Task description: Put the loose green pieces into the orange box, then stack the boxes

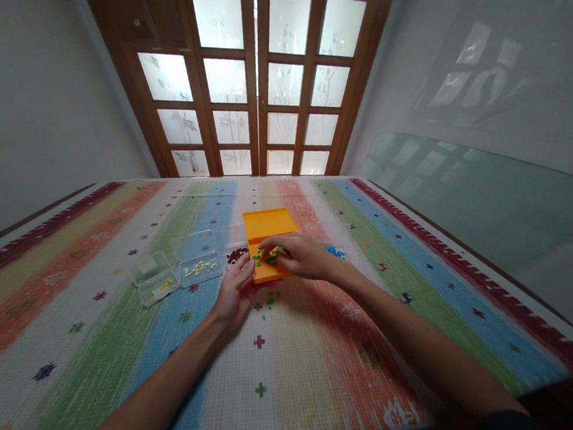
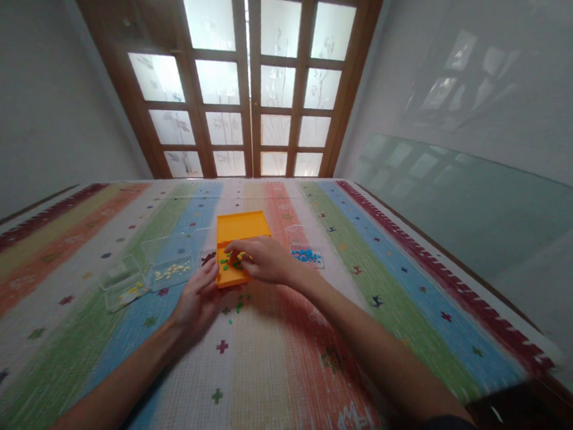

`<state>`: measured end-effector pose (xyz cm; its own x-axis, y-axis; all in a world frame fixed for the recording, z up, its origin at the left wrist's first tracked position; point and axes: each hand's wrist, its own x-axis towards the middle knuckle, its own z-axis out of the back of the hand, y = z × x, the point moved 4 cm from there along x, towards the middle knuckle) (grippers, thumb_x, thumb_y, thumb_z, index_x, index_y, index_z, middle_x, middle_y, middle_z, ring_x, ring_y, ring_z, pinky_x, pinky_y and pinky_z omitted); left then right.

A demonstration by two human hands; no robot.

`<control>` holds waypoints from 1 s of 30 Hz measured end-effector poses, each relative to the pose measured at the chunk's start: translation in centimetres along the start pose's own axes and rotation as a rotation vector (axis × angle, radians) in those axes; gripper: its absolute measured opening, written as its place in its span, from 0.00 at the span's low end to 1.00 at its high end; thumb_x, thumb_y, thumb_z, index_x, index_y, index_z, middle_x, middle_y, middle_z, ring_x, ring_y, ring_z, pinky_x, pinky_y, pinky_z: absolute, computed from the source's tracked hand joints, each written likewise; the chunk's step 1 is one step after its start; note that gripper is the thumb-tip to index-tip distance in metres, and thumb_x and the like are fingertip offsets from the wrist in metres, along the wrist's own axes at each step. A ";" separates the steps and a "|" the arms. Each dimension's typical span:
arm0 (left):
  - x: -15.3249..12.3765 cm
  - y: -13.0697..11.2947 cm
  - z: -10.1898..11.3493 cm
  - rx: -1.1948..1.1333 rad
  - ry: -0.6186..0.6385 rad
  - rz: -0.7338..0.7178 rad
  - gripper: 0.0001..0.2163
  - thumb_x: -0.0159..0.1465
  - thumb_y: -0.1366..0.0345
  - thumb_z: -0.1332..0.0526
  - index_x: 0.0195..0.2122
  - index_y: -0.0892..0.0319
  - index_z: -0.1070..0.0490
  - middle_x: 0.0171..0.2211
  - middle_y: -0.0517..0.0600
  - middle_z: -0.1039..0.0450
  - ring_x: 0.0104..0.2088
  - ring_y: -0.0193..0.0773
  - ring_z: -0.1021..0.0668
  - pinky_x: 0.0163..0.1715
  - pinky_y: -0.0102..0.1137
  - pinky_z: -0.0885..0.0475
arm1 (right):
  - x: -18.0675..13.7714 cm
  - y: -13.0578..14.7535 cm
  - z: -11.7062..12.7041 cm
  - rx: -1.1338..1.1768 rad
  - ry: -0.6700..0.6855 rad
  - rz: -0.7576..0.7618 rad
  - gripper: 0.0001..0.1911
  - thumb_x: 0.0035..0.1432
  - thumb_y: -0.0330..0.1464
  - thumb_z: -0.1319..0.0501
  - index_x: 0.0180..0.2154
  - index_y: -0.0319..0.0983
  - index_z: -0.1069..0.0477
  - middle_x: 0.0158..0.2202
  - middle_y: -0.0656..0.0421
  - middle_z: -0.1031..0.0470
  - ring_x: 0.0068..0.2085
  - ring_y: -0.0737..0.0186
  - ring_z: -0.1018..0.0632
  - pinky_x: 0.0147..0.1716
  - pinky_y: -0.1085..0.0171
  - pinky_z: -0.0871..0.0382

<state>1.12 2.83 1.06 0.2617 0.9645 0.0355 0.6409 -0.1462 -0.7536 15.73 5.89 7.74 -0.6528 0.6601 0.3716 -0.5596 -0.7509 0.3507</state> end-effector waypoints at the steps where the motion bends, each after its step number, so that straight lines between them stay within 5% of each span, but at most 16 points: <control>1: 0.0 0.0 0.0 0.004 0.000 0.000 0.13 0.66 0.66 0.35 0.51 0.60 0.24 0.47 0.54 0.20 0.41 0.40 0.17 0.39 0.32 0.19 | 0.0 0.0 0.0 0.000 0.001 0.001 0.20 0.58 0.20 0.44 0.49 0.38 0.27 0.46 0.54 0.17 0.45 0.60 0.18 0.46 0.61 0.28; 8: -0.1 -0.2 0.0 0.031 0.002 -0.005 0.12 0.66 0.66 0.35 0.50 0.61 0.25 0.47 0.54 0.20 0.40 0.41 0.17 0.37 0.32 0.20 | -0.4 0.1 0.9 0.018 -0.098 0.066 0.15 0.59 0.22 0.45 0.46 0.38 0.27 0.43 0.54 0.19 0.43 0.61 0.20 0.44 0.63 0.29; 15: 0.1 -0.5 0.4 0.063 -0.062 -0.050 0.13 0.63 0.65 0.32 0.49 0.60 0.24 0.47 0.55 0.19 0.41 0.41 0.17 0.37 0.31 0.22 | -3.2 2.8 1.1 -0.225 -0.269 0.142 0.10 0.64 0.32 0.45 0.32 0.39 0.28 0.30 0.56 0.26 0.29 0.62 0.28 0.27 0.64 0.39; 20: 0.3 -1.0 0.7 0.102 -0.113 -0.109 0.14 0.62 0.64 0.32 0.49 0.60 0.25 0.47 0.55 0.19 0.41 0.42 0.17 0.35 0.29 0.23 | -5.7 3.3 -2.6 -0.318 -0.051 0.247 0.10 0.62 0.31 0.44 0.29 0.40 0.30 0.27 0.58 0.28 0.26 0.64 0.32 0.26 0.63 0.41; 26: 0.5 -1.1 1.1 0.084 -0.146 -0.098 0.15 0.63 0.64 0.33 0.50 0.60 0.26 0.50 0.56 0.20 0.43 0.43 0.17 0.39 0.32 0.22 | -6.2 0.4 -4.8 -0.166 0.080 0.088 0.11 0.66 0.31 0.43 0.48 0.37 0.27 0.45 0.51 0.25 0.37 0.62 0.26 0.30 0.66 0.37; 30: 0.5 -1.0 1.2 0.075 -0.155 -0.093 0.15 0.64 0.64 0.33 0.51 0.61 0.26 0.50 0.56 0.20 0.44 0.42 0.16 0.44 0.33 0.22 | -6.0 -0.7 -5.8 -0.112 0.114 0.020 0.10 0.67 0.28 0.44 0.46 0.38 0.26 0.46 0.52 0.24 0.38 0.62 0.26 0.32 0.66 0.36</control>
<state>-0.30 3.73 1.05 0.0861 0.9962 0.0098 0.6001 -0.0440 -0.7987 17.12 2.30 0.28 -0.7144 0.6434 0.2752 -0.5953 -0.7655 0.2442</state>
